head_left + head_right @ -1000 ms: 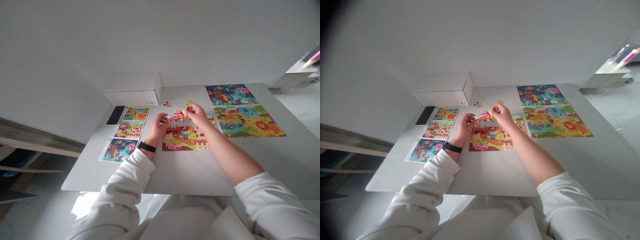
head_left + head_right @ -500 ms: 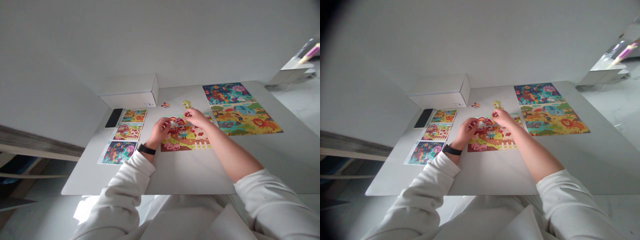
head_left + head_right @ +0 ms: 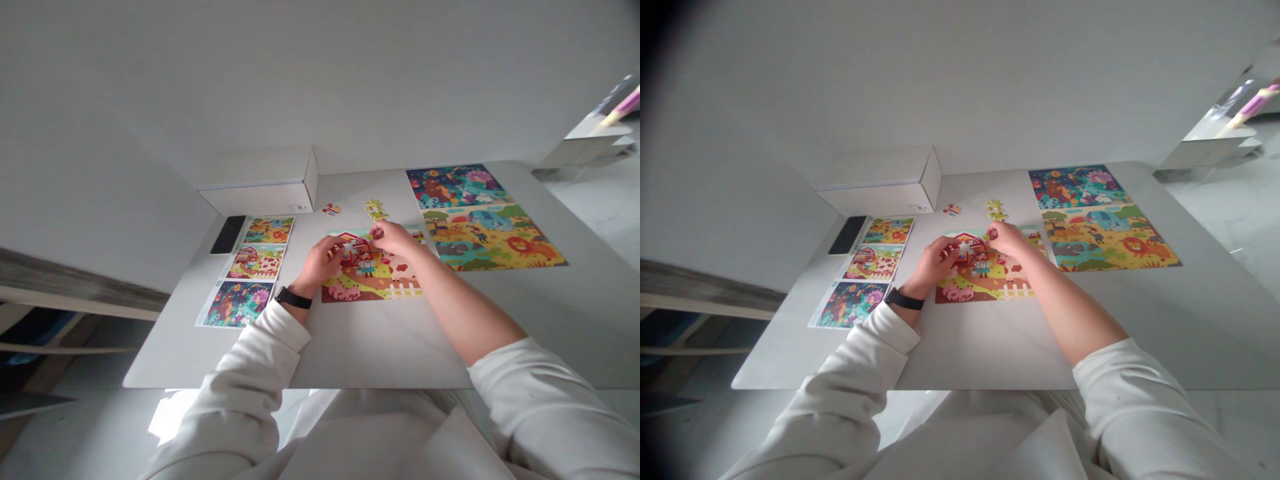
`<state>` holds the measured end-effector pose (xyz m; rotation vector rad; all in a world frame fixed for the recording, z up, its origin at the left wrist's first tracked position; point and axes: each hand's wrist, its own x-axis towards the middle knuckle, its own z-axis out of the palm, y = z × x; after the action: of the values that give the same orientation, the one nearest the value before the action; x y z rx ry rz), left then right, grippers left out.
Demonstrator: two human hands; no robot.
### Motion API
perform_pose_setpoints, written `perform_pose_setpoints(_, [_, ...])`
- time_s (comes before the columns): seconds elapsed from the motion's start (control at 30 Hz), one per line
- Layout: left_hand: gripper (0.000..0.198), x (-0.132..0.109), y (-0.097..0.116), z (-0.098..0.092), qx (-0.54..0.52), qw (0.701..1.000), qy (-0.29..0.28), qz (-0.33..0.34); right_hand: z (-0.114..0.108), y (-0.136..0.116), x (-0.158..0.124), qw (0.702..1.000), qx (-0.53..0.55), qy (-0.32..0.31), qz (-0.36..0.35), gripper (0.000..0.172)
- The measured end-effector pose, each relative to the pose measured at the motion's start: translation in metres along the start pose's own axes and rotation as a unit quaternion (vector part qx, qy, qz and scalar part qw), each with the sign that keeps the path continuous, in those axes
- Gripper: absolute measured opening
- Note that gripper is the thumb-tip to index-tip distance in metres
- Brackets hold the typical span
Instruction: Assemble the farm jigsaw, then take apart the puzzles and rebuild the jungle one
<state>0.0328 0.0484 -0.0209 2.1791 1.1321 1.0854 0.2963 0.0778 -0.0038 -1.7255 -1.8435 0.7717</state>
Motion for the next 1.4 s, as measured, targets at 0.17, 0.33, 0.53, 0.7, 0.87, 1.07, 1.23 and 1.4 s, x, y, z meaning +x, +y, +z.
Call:
perform_pose_setpoints(0.17, [0.020, 0.000, 0.002, 0.000, -0.005, 1.000, -0.015, 0.026, 0.003, 0.000, -0.002, 0.999, -0.040, 0.009, -0.008, 0.027])
perform_pose_setpoints(0.33, [0.022, 0.003, 0.011, -0.005, 0.006, 0.995, -0.060, 0.082, 0.004, 0.002, -0.002, 0.999, -0.048, 0.008, -0.014, 0.023])
perform_pose_setpoints(0.53, [0.035, 0.002, 0.018, -0.004, 0.080, 0.982, -0.127, 0.115, 0.004, -0.002, -0.005, 0.995, -0.094, 0.012, -0.043, 0.019])
perform_pose_setpoints(0.7, [0.048, 0.000, 0.016, 0.002, 0.091, 0.973, -0.151, 0.147, 0.002, -0.012, -0.009, 0.987, -0.148, 0.018, -0.057, 0.016])
perform_pose_setpoints(0.87, [0.055, -0.001, 0.017, 0.004, 0.135, 0.964, -0.189, 0.132, -0.004, -0.026, -0.017, 0.976, -0.211, -0.011, -0.045, 0.009])
perform_pose_setpoints(1.07, [0.057, -0.002, 0.018, 0.005, 0.158, 0.960, -0.204, 0.110, -0.010, -0.042, -0.024, 0.964, -0.260, -0.050, -0.017, 0.017])
perform_pose_setpoints(1.23, [0.056, -0.001, 0.018, 0.006, 0.140, 0.963, -0.199, 0.115, -0.010, -0.046, -0.026, 0.959, -0.275, -0.067, -0.007, 0.020])
perform_pose_setpoints(1.4, [0.048, 0.001, 0.018, 0.008, 0.139, 0.961, -0.203, 0.123, -0.010, -0.048, -0.027, 0.953, -0.289, -0.085, -0.013, 0.026])
